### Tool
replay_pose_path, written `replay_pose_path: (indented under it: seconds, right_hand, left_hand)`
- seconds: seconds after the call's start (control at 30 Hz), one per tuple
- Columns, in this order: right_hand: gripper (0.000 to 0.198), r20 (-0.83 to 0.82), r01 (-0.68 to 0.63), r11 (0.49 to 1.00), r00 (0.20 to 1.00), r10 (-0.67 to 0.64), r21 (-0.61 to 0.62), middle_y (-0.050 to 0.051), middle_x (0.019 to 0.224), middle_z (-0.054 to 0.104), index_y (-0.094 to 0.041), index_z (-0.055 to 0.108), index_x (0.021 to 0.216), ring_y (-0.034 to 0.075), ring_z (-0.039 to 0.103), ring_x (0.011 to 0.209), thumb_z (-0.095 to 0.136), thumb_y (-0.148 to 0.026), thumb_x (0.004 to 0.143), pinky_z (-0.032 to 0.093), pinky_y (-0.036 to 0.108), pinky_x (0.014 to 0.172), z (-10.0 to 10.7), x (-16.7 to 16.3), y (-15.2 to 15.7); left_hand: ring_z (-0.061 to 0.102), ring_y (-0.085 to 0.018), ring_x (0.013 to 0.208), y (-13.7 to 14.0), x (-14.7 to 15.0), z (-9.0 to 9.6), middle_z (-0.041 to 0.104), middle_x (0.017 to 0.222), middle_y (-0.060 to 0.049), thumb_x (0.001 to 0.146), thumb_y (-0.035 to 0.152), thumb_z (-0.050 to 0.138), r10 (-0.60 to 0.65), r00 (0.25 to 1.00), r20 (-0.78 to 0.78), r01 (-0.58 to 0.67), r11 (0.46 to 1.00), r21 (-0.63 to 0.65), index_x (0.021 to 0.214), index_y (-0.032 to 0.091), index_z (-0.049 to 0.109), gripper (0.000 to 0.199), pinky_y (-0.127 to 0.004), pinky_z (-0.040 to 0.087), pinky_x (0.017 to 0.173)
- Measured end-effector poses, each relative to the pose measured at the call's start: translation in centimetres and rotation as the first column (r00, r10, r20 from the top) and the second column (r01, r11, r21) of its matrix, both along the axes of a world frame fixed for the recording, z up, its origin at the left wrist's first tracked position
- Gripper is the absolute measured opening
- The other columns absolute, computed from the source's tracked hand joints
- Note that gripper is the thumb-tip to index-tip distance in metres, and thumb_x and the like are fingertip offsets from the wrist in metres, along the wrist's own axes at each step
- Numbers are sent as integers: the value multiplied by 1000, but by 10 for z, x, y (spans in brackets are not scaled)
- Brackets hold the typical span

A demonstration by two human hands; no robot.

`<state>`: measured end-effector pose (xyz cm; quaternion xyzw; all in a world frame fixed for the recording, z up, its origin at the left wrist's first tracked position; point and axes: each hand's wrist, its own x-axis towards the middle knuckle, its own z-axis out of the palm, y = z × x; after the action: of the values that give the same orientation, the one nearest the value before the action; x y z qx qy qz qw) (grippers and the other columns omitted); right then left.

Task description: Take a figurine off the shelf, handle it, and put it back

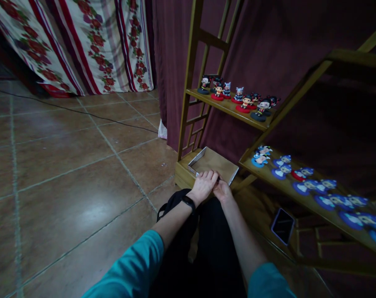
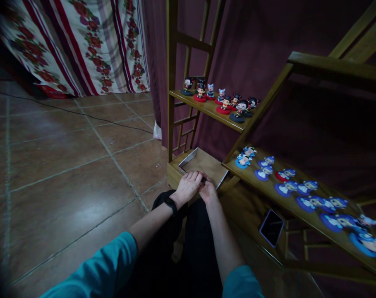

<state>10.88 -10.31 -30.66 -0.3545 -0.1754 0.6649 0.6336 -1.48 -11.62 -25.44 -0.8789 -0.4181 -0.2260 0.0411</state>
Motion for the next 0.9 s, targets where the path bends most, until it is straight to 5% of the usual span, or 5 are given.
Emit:
replay_pose_path:
  seconds: [0.2, 0.4, 0.9]
  right_hand:
    - [21, -65, 29, 997, 997, -34, -68, -1, 77, 69, -22, 64, 86, 12, 63, 73, 46, -15, 77, 52, 23, 67, 0, -8, -3]
    - [22, -89, 26, 1000, 996, -27, -12, 0, 89, 69, -22, 64, 86, 13, 63, 83, 44, -28, 79, 52, 27, 73, 8, -8, -12]
    - [24, -113, 6, 1000, 994, -6, 0, 1, 100, 68, -22, 65, 89, 13, 60, 98, 46, -14, 76, 50, 26, 82, 3, -3, -14]
  left_hand:
    - [50, -20, 91, -1, 0, 0, 51, 101, -10, 86, 19, 38, 18, 1000, 17, -18, 1000, -11, 109, 16, 43, 23, -33, 37, 76]
    - [49, -19, 94, -2, -3, 1, 52, 102, -9, 87, 18, 37, -24, 1000, -1, 24, 1000, -6, 110, 17, 43, 24, -33, 37, 78]
    - [50, -21, 99, -7, -2, 3, 52, 111, -11, 87, 15, 36, -68, 996, -63, 69, 997, 16, 114, 20, 44, 28, -36, 37, 82]
